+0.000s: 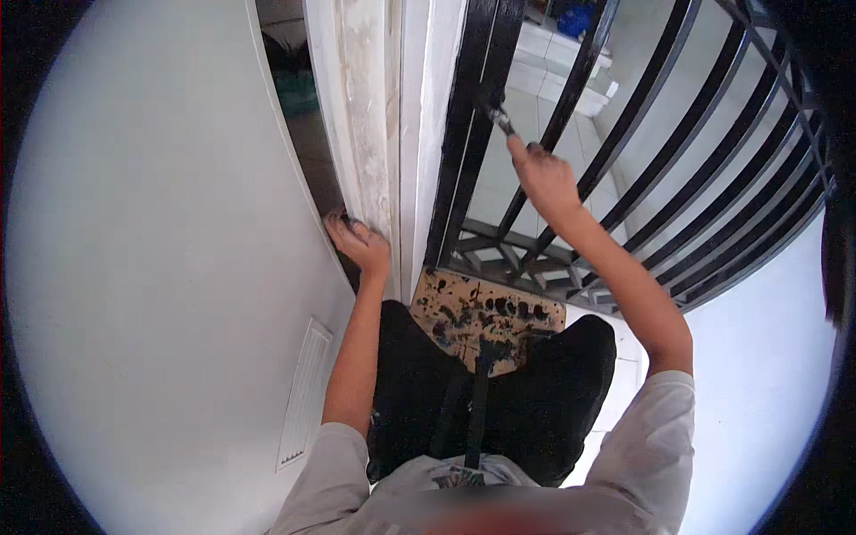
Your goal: The person paints a black metal security gate and its adjacent door frame with black paint using a paintbrush.
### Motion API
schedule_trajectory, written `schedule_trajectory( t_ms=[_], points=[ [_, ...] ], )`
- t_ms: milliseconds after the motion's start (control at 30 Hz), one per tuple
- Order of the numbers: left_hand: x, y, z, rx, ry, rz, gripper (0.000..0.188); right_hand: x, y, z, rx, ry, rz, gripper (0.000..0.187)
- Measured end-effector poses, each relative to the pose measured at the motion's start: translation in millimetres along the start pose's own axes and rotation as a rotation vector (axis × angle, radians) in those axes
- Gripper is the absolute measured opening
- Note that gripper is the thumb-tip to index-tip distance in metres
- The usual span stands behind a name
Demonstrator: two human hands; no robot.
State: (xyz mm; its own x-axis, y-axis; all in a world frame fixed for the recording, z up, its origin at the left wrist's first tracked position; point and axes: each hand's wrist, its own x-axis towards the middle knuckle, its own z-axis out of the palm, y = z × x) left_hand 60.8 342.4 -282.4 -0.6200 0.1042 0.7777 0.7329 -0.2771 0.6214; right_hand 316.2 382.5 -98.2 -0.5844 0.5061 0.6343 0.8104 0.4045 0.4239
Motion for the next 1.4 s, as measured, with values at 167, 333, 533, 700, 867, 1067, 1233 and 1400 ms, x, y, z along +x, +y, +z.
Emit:
schedule_trajectory(
  t_ms=[167,333,533,700,867,1067,1233,1400],
  points=[
    [-12.4,-10.9,-0.8,0.013,-0.123,-0.088,0.042,-88.6,-43.8,77.1,0.168,-0.340,-0.071,0.036],
    [-10.7,-13.6,8.9,0.030,-0.068,-0.028,0.041,-177.2,-99.1,142.5,0.346,-0.778,-0.093,0.060],
    [-4.1,-1.3,7.4,-0.055,-0.030,0.027,0.041,-196.4,-140.6,191.2,0.362,-0.837,-0.129,0.052],
    [-6.1,-8.9,7.3,-0.132,-0.131,-0.071,0.044,-148.1,-112.9,173.9,0.321,-0.540,0.023,0.034],
    [-2.2,-19.3,17.2,0.082,0.128,0.330,0.030,-112.4,-58.6,108.9,0.307,-0.350,0.062,0.022],
    [-8.3,-21.1,15.7,-0.069,0.019,0.106,0.027,-132.2,-55.8,114.5,0.353,-0.466,0.057,0.034],
    [-4.1,-20.7,12.4,-0.009,-0.043,0.164,0.031,-182.5,-77.4,171.8,0.366,-0.679,0.027,0.052],
    [-0.6,-19.6,23.7,0.049,0.125,0.189,0.042,-227.5,-88.7,212.8,0.769,-0.803,0.025,0.038]
  ],
)
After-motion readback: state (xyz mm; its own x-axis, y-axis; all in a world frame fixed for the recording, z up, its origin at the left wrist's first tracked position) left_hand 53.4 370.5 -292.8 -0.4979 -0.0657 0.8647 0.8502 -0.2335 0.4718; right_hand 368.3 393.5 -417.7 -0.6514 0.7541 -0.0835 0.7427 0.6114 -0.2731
